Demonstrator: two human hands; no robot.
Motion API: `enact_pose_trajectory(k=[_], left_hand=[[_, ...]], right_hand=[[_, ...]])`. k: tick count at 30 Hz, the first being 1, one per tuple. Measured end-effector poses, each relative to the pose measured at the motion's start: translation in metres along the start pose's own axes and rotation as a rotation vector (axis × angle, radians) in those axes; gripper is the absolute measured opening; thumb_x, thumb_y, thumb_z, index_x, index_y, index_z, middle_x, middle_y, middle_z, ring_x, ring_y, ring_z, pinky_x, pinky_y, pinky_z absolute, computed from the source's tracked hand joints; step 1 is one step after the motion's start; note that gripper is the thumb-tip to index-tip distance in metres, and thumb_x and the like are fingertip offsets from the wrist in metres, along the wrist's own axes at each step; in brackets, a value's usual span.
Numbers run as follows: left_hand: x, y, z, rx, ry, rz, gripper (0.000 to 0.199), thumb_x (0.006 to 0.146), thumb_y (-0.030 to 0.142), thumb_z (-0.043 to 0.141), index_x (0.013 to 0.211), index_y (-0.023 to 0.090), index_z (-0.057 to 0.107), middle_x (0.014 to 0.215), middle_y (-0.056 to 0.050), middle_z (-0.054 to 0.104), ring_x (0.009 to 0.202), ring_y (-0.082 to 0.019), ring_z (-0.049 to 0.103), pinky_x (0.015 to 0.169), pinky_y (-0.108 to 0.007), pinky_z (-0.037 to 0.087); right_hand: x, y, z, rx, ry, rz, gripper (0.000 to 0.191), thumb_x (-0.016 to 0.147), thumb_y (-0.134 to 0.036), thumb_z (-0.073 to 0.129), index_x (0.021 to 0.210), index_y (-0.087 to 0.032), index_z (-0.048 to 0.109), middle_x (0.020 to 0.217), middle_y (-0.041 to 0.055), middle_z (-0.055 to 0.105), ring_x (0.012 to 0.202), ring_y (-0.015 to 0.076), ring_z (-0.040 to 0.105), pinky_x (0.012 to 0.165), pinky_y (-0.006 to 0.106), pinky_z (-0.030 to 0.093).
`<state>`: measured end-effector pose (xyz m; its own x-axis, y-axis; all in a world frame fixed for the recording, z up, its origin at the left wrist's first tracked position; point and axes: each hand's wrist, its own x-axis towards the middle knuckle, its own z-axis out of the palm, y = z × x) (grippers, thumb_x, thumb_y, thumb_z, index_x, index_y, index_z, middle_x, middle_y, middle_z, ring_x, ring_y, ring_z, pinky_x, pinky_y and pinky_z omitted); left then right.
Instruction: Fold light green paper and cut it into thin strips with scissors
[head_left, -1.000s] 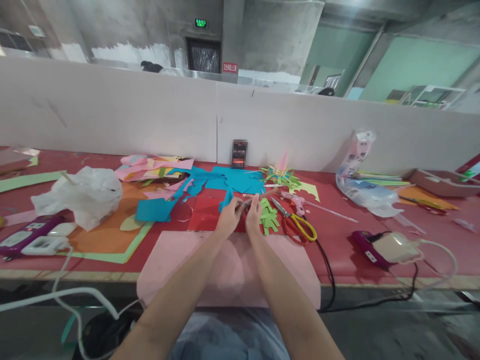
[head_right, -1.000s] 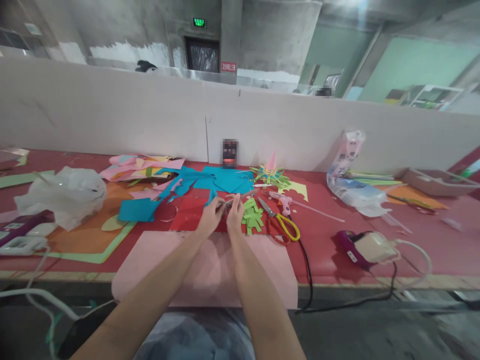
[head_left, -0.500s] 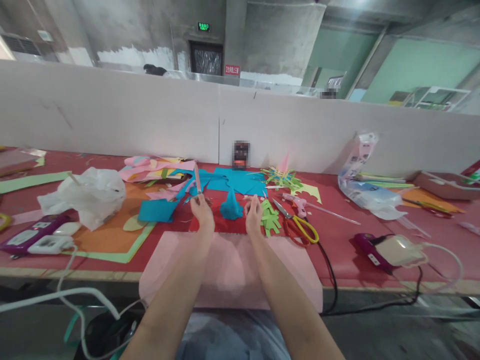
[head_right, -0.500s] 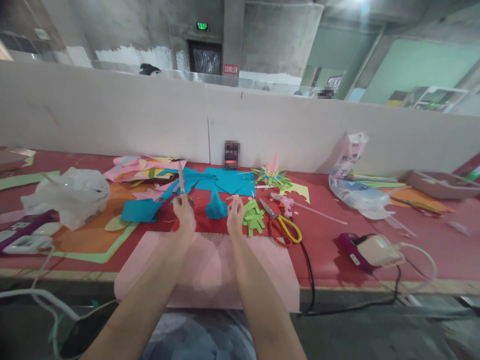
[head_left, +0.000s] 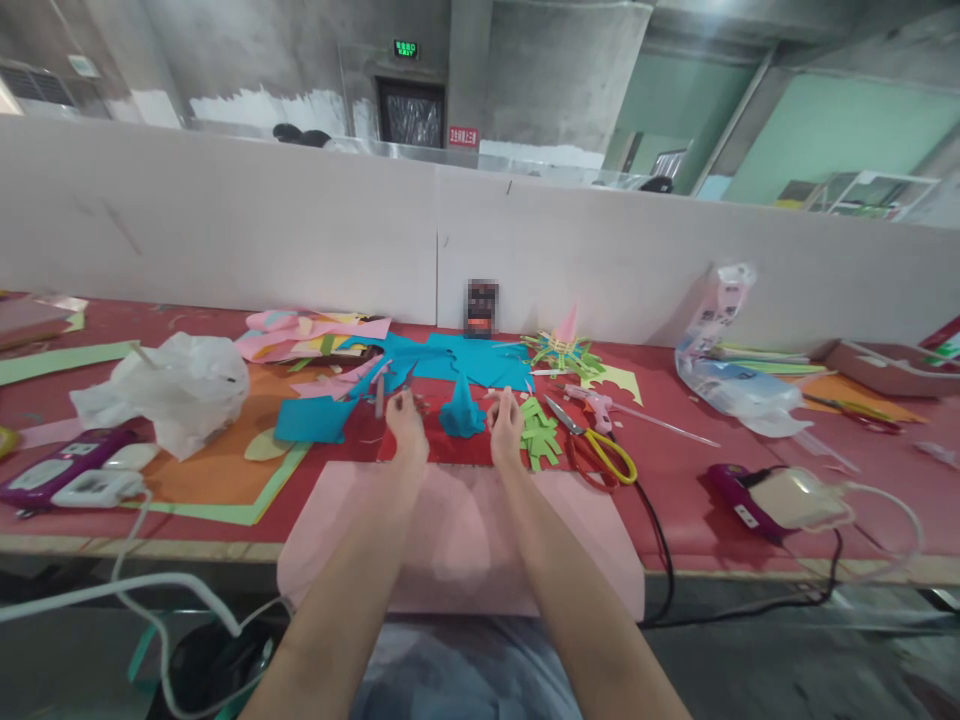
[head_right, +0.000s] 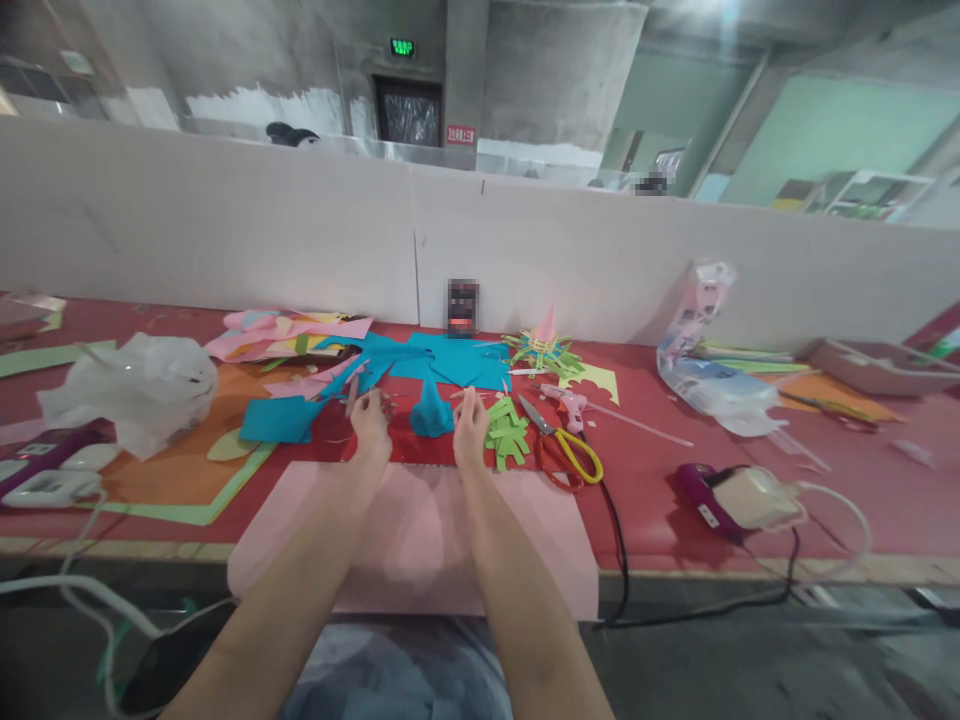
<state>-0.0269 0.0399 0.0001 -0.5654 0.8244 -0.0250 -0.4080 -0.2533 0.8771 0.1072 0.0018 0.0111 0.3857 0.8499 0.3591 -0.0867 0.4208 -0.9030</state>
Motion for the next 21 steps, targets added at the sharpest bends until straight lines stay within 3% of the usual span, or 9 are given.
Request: enact_pose_trajectory(k=[7,13,17,21], left_hand=[[-0.008,0.006,0.003,0.027,-0.056,0.034,0.021,0.074,0.036,0.047,0.068,0.016,0.046,0.051,0.005,0.047,0.042,-0.006,0.045,0.045,-0.019,0.037],[-0.030,0.012,0.011,0.232,-0.280,0.129,0.034,0.081,0.045,0.033,0.066,0.017,0.047,0.045,0.004,0.044,0.038,-0.009,0.043,0.040,-0.021,0.035],[-0.040,0.022,0.012,0.535,-0.523,0.367,0.028,0.081,0.041,0.039,0.069,0.018,0.049,0.055,0.001,0.051,0.049,-0.011,0.050,0.050,-0.022,0.039],[-0.034,0.029,0.009,0.762,-0.516,0.662,0.020,0.079,0.039,0.047,0.080,0.020,0.053,0.077,-0.004,0.058,0.074,-0.016,0.056,0.069,-0.027,0.043]], right_hand=[[-0.001,-0.002,0.000,0.000,-0.002,0.008,0.046,0.082,-0.056,0.032,0.072,-0.018,0.054,0.044,-0.0070,0.028,0.038,0.0073,0.026,0.040,0.022,0.023],[0.008,0.015,-0.005,-0.123,0.071,0.072,0.043,0.080,-0.055,0.035,0.063,-0.020,0.053,0.042,-0.0052,0.034,0.039,0.0112,0.032,0.042,0.025,0.026],[0.019,0.030,-0.011,-0.268,0.031,0.136,0.039,0.079,-0.050,0.040,0.057,-0.021,0.053,0.040,-0.0028,0.042,0.041,0.0145,0.041,0.045,0.027,0.031],[0.024,0.038,-0.014,-0.296,0.001,0.106,0.038,0.078,-0.050,0.043,0.055,-0.021,0.053,0.037,-0.0036,0.041,0.039,0.0146,0.042,0.044,0.026,0.032]])
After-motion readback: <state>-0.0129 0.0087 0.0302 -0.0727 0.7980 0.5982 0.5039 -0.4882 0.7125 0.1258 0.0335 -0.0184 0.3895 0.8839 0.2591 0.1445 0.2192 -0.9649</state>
